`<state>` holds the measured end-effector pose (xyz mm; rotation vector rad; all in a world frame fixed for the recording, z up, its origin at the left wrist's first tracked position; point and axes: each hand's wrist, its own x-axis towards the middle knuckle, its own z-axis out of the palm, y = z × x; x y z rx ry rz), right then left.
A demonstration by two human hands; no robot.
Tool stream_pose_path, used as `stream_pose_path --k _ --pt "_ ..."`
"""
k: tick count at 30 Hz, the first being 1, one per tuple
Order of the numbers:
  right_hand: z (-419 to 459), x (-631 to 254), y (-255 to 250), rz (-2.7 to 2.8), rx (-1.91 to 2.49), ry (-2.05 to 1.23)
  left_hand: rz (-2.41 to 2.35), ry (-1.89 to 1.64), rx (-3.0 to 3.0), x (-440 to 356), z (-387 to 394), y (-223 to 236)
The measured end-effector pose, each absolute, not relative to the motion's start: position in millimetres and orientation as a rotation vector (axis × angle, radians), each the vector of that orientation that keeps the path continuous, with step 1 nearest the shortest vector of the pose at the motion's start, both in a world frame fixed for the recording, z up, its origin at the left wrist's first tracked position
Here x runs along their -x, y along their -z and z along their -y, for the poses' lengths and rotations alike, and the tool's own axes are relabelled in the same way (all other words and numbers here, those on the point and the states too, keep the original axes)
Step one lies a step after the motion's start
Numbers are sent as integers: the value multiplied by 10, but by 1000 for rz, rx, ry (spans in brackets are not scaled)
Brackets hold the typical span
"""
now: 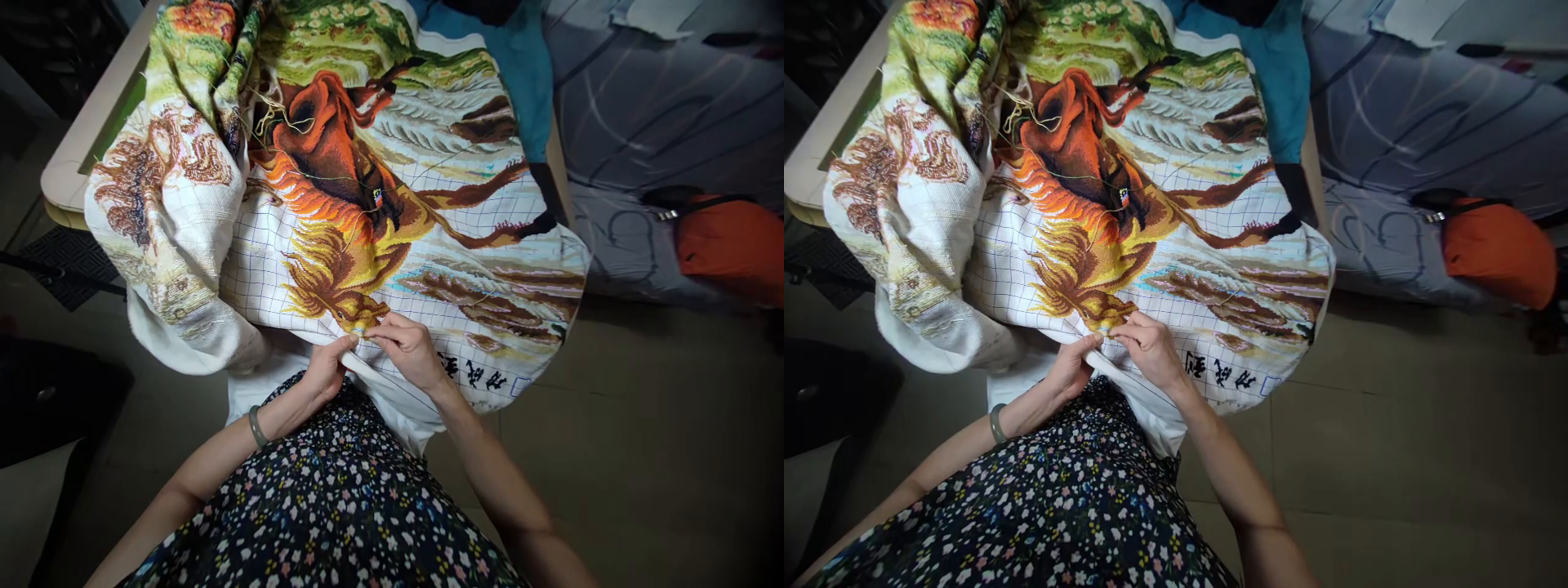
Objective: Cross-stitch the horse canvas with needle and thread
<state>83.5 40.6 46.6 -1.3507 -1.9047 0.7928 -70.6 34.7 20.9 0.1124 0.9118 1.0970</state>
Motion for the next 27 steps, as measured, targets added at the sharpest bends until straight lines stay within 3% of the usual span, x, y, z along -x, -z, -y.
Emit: stream_pose_path --k 4,15,19,27 --pt "-378 -783 -465 1928 1412 -756 -909 -1097 -126 703 -344 -208" --pt "-230 -420 -639 2303 1733 -254 -898 -1097 -208 719 -300 -242" --pt "-273 -445 -590 2318 1575 -125 -891 -1112 -201 725 -293 -242" --pt "-274 -601 -505 1753 1458 -573 -913 -1118 -168 727 -297 -255"
